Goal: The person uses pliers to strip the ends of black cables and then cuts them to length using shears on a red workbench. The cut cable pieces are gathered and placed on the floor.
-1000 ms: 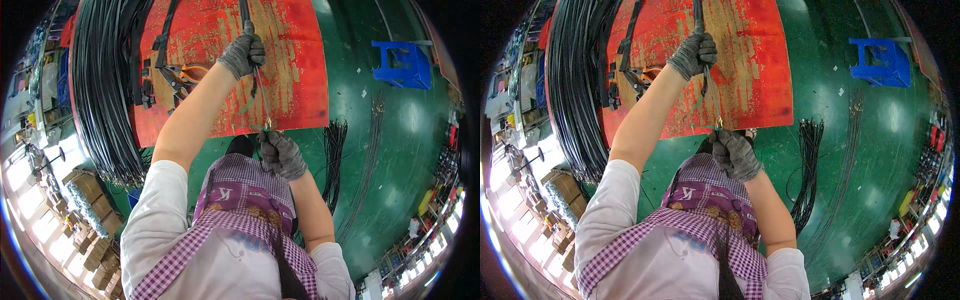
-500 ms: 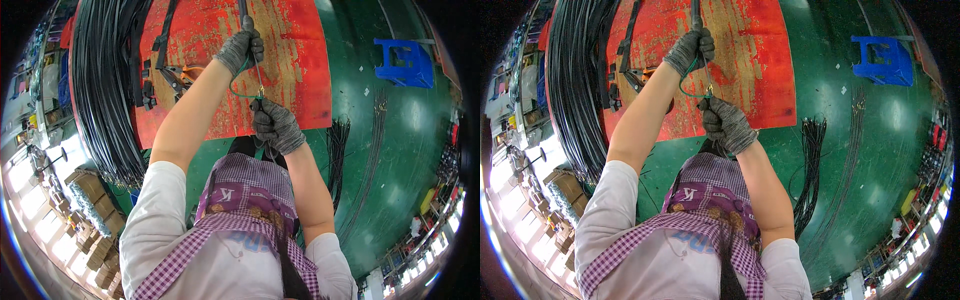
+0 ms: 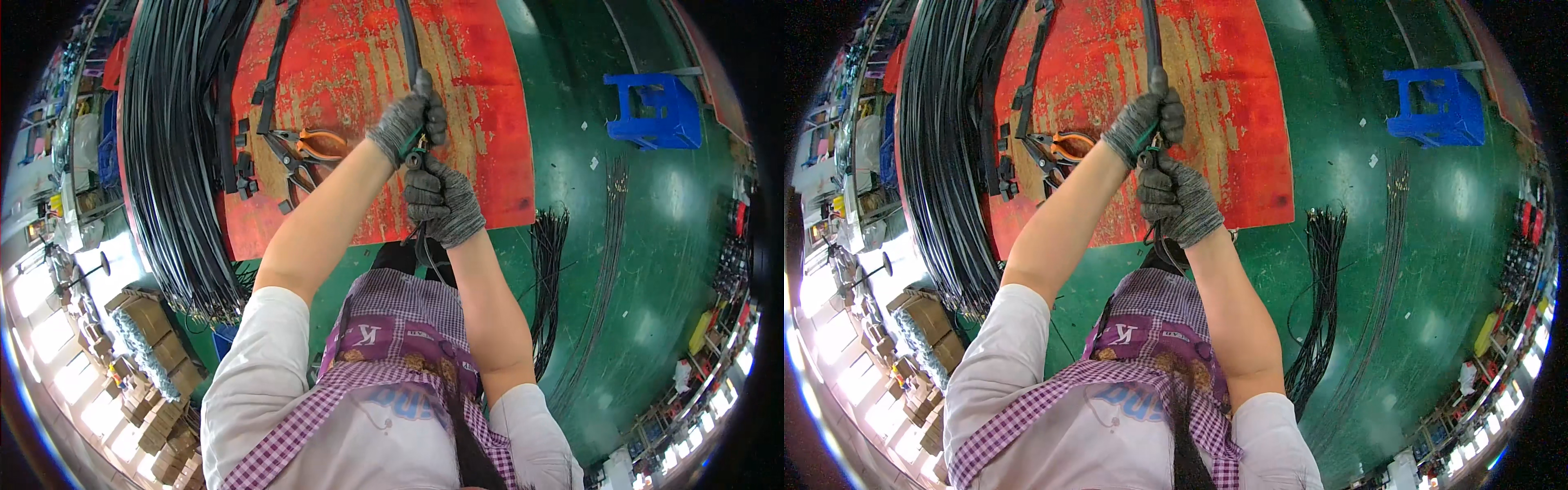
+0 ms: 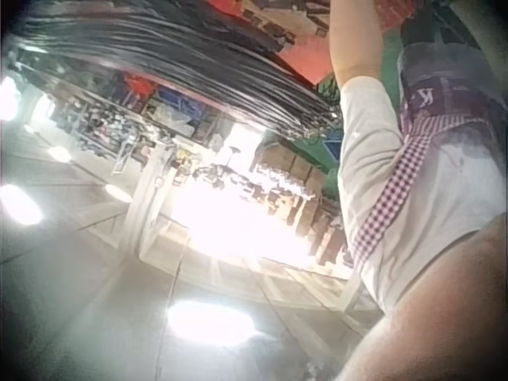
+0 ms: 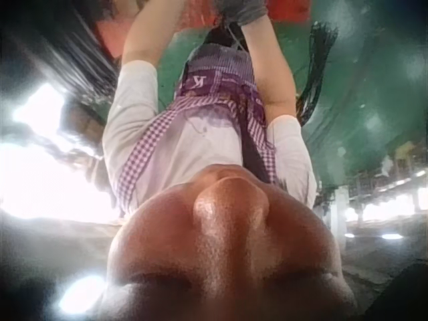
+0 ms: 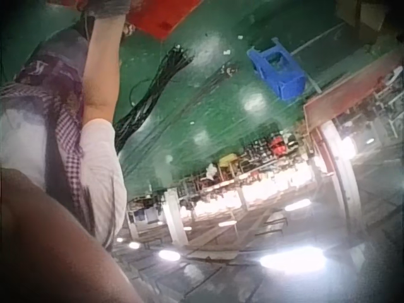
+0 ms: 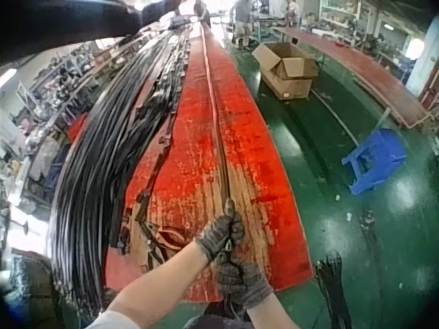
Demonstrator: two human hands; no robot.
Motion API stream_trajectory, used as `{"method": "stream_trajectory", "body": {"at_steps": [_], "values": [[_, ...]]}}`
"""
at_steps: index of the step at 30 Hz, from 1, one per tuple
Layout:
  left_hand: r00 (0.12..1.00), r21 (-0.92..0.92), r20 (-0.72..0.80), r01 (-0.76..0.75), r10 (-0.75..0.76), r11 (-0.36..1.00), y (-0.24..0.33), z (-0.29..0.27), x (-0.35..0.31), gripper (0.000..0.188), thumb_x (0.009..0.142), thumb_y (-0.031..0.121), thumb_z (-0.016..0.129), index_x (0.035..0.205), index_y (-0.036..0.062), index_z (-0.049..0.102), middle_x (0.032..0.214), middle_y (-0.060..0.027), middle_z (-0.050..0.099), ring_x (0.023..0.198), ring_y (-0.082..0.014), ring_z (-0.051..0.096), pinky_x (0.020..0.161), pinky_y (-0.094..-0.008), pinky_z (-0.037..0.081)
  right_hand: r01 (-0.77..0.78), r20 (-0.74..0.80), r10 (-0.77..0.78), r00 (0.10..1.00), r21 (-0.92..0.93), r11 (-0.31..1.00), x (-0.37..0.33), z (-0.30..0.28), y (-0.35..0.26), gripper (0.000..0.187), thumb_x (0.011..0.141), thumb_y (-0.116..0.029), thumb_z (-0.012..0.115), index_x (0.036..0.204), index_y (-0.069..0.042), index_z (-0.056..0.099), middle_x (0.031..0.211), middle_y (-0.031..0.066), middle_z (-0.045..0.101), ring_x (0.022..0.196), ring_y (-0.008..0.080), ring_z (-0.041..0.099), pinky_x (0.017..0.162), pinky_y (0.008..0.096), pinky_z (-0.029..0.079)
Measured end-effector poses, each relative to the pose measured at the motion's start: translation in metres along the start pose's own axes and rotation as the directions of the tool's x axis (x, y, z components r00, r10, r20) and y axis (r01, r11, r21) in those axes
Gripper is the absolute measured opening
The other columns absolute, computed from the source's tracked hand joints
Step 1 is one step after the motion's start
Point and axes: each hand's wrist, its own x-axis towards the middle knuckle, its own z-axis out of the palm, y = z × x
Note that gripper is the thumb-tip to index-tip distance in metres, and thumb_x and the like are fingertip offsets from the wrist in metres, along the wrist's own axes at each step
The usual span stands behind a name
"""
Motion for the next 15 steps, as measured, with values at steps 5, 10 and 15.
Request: {"method": "stream_trajectory", "body": {"at_steps": [5, 10, 15], "values": [[0.997, 0.075, 0.058, 0.047, -0.051, 0.996, 0.006, -0.003, 0.000, 0.049, 0.071, 0.054, 0.045, 0.068, 0.0057, 0.045, 0.062, -0.0095, 0.051, 0.061, -0.0243, 0.052, 0.061, -0.0427, 0.046, 0.057, 0.013, -0.057, 0.998, -0.018, 0.998, 0.000, 0.010, -0.017, 0.022, 0.085, -0.022, 0.036, 0.084, -0.003, 0.047, 0.047, -0.0053, 0.029, 0.033, 0.0036, 0.024, 0.025, 0.0162, 0.023], [0.983, -0.194, 0.045, -0.164, 0.176, 0.967, 0.064, 0.012, 0.036, 0.042, 0.071, 0.048, 0.052, 0.062, 0.0084, 0.044, 0.053, -0.0011, 0.043, 0.046, -0.0149, 0.045, 0.044, -0.0275, 0.042, 0.024, -0.065, -0.032, 0.997, -0.111, 0.994, 0.002, 0.027, -0.014, 0.022, 0.084, -0.024, 0.038, 0.083, -0.004, 0.047, 0.046, -0.0062, 0.028, 0.033, 0.0035, 0.024, 0.026, 0.0169, 0.021], [0.994, -0.127, -0.103, -0.042, 0.029, 0.991, 0.049, 0.022, 0.045, 0.041, 0.072, 0.043, 0.053, 0.053, 0.0126, 0.034, 0.043, 0.0053, 0.029, 0.033, -0.0055, 0.024, 0.029, -0.0206, 0.023, 0.041, -0.208, -0.096, 0.973, -0.256, 0.966, -0.005, 0.022, -0.020, 0.022, 0.084, -0.026, 0.040, 0.083, -0.005, 0.048, 0.046, -0.0063, 0.030, 0.034, 0.0034, 0.025, 0.028, 0.0167, 0.021]]}}
